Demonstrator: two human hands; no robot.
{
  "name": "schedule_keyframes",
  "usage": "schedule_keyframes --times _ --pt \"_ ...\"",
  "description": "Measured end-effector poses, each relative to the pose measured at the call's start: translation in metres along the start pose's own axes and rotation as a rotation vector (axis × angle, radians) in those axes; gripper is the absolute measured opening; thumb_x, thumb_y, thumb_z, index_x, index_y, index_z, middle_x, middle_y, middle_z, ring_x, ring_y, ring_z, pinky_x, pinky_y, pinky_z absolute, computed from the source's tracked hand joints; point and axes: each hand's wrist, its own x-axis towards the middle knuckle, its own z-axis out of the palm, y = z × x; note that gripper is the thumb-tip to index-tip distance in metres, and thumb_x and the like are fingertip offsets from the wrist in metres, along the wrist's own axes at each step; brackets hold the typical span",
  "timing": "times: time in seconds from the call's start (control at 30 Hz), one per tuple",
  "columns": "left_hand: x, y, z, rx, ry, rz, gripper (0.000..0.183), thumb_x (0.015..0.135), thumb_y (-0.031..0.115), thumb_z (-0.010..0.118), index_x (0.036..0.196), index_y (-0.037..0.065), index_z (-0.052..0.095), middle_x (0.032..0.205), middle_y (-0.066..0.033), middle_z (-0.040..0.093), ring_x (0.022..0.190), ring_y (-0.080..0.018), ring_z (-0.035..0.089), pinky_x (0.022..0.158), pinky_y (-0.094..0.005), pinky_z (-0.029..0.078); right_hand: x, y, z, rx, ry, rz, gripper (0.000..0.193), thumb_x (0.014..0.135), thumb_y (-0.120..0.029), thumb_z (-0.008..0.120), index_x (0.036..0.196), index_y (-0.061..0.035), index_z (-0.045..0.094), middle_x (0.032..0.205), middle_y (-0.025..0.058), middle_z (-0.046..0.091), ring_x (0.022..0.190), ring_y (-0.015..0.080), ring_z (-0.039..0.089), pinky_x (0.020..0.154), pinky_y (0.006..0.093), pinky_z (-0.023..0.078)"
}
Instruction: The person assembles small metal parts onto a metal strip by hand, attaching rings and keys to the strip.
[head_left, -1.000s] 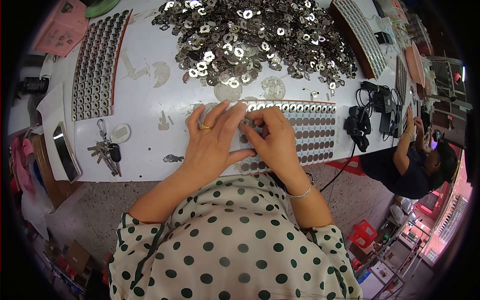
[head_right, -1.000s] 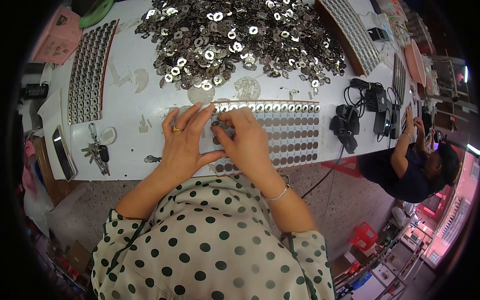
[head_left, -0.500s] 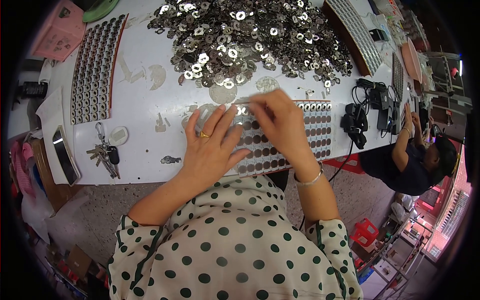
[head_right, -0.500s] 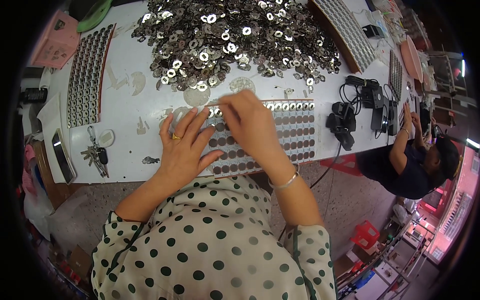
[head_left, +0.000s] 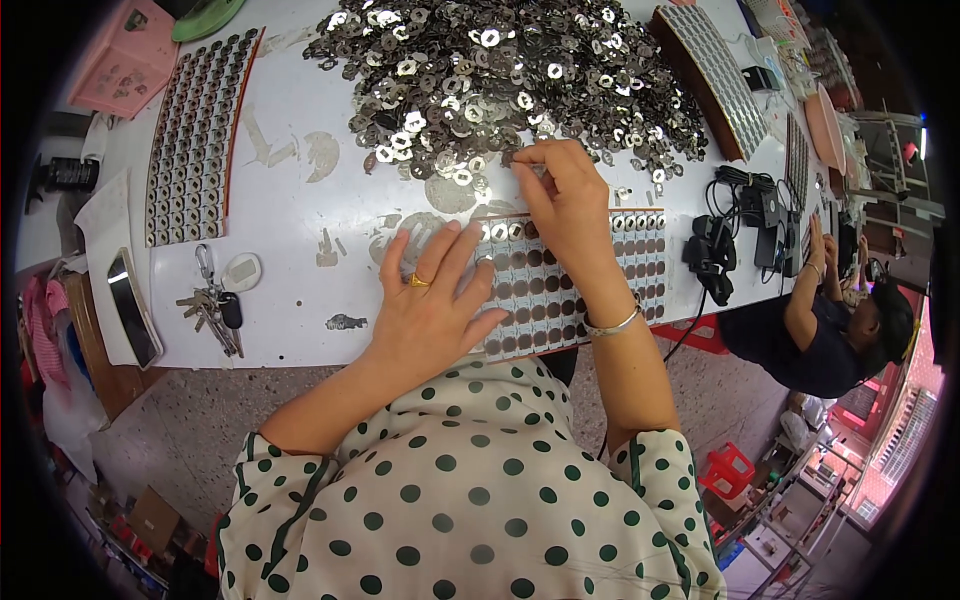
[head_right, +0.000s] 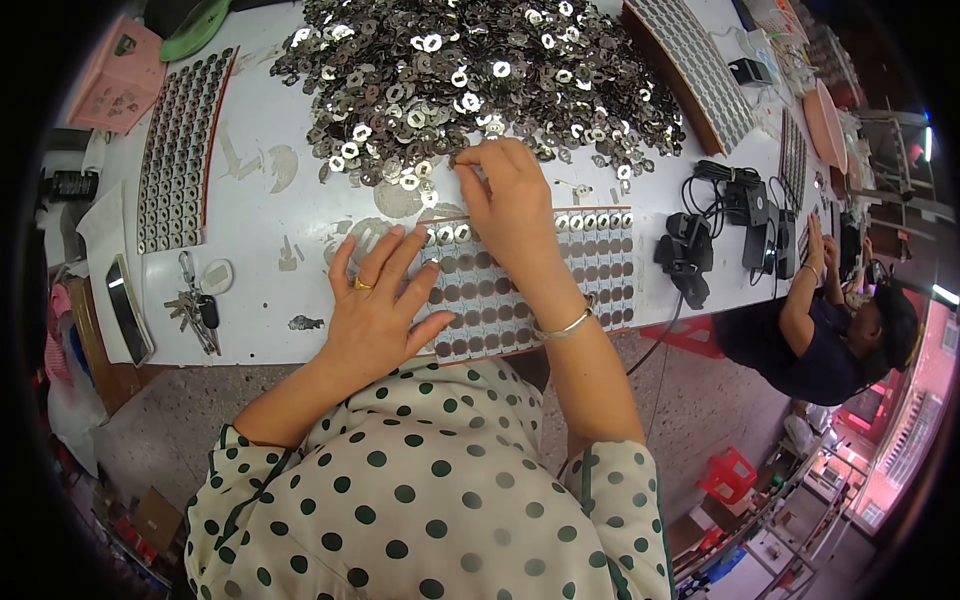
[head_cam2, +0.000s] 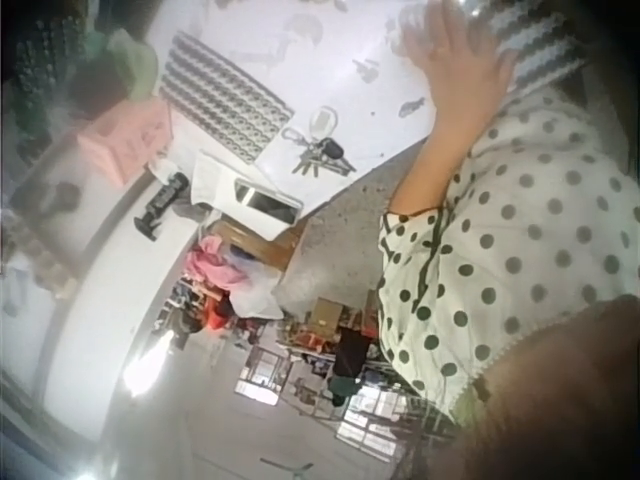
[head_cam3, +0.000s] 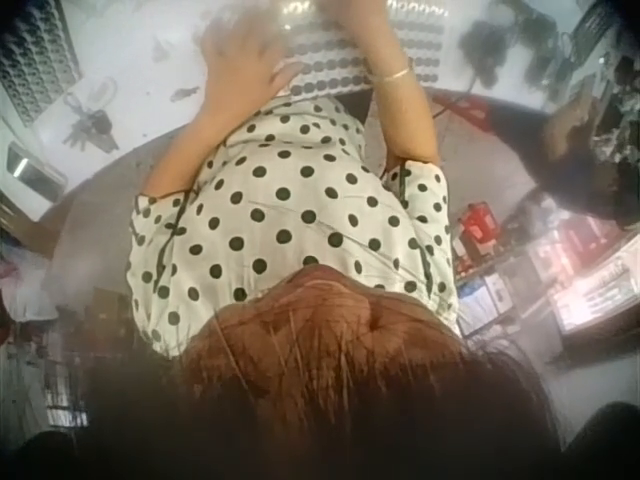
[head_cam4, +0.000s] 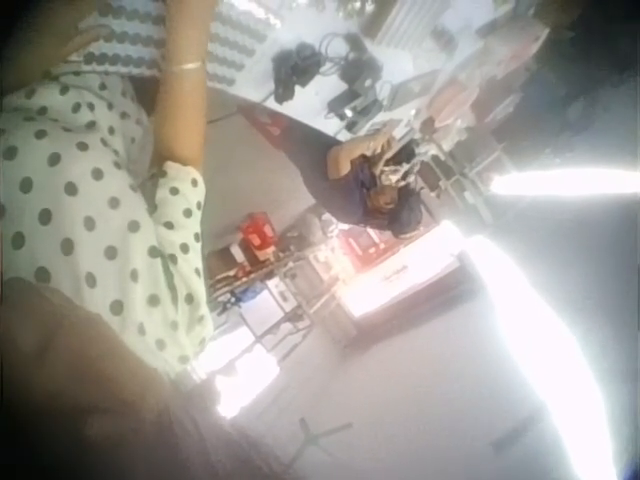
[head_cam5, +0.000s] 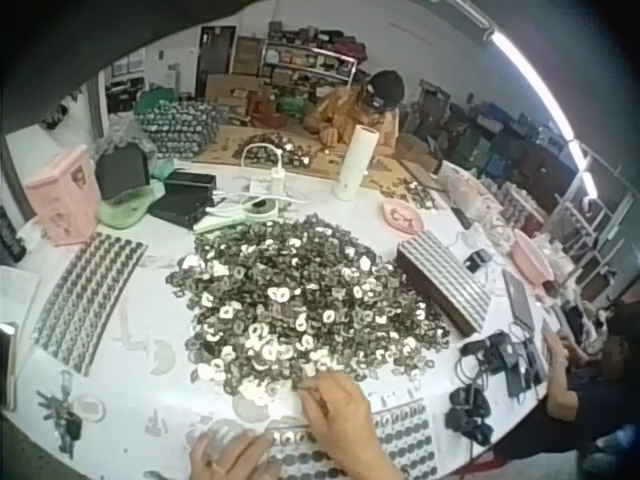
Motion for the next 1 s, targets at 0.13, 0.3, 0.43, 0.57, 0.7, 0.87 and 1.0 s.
schedule_keyframes --times 0.13,0.3,0.43,0.57,0.7,0.87,1.0 --pt "-0.001 -0.001 0.0 -0.001 0.0 0.008 0.048 0.084 0.044 0.077 0.115 0.008 0.067 0.148 -0.0145 0.052 0.141 -0.0311 0.043 0.118 -0.0607 0.018 0.0 -0.012 0.004 -0.145 -0.009 -0.237 0.02 0.084 -0.004 0.075 0.103 -0.005 0.071 0.101 0.0105 0.067 0.091 0.0295 0.064 0.079 0.0378 0.055" --pt "0.0 0.0 0.0 -0.007 0.004 0.005 0.049 0.085 0.044 0.077 0.117 0.008 0.066 0.147 -0.0131 0.053 0.14 -0.0305 0.043 0.117 -0.0612 0.019 -0.001 -0.012 0.011 -0.163 -0.139 -0.213 0.026 0.085 -0.002 0.076 0.11 -0.0072 0.072 0.097 0.0093 0.068 0.091 0.0255 0.066 0.081 0.0339 0.055" --pt "0.002 -0.002 -0.005 -0.102 0.011 -0.034 0.049 0.084 0.037 0.08 0.121 0.008 0.064 0.145 -0.0106 0.055 0.138 -0.0304 0.046 0.117 -0.0575 0.02 -0.004 -0.015 0.006 0.066 -0.184 -0.007 0.023 0.089 -0.002 0.075 0.111 -0.0048 0.071 0.094 0.005 0.068 0.089 0.0171 0.067 0.08 0.0291 0.056" --pt "0.013 -0.012 -0.009 -0.278 0.136 -0.095 0.043 0.084 0.028 0.081 0.118 0.007 0.064 0.136 -0.0112 0.059 0.134 -0.0296 0.049 0.115 -0.0493 0.029 -0.013 -0.022 -0.009 0.81 -0.217 0.354 0.018 0.094 0.003 0.068 0.111 -0.0005 0.071 0.101 0.0022 0.066 0.087 0.0103 0.064 0.073 0.025 0.053" --pt "0.031 -0.012 -0.02 -0.825 0.159 -0.334 0.035 0.09 0.012 0.076 0.122 0.005 0.063 0.119 -0.0115 0.068 0.112 -0.0257 0.065 0.095 -0.0375 0.049 -0.03 -0.026 -0.022 0.85 -0.338 0.212 0.022 0.096 0.006 0.064 0.117 0.0011 0.069 0.105 0.0028 0.066 0.095 0.0079 0.064 0.078 0.0215 0.052" --pt "0.029 -0.013 -0.021 -0.865 0.086 -0.33 0.03 0.094 0.007 0.073 0.122 0.006 0.063 0.105 -0.0099 0.072 0.093 -0.0189 0.071 0.082 -0.0325 0.055 -0.044 -0.03 -0.022 0.992 -0.315 0.273 0.024 0.095 0.004 0.067 0.119 0.0003 0.068 0.108 0.0031 0.066 0.095 0.0066 0.064 0.077 0.0206 0.053" --pt "0.021 -0.01 -0.019 -0.898 0.032 -0.377 0.022 0.094 0.008 0.073 0.114 0.006 0.065 0.107 -0.0106 0.07 0.097 -0.0223 0.07 0.085 -0.0345 0.054 -0.053 -0.033 -0.024 0.788 -0.29 0.397 0.02 0.094 0.001 0.07 0.114 -0.0003 0.068 0.097 0.002 0.069 0.083 0.0059 0.066 0.07 0.0204 0.054"
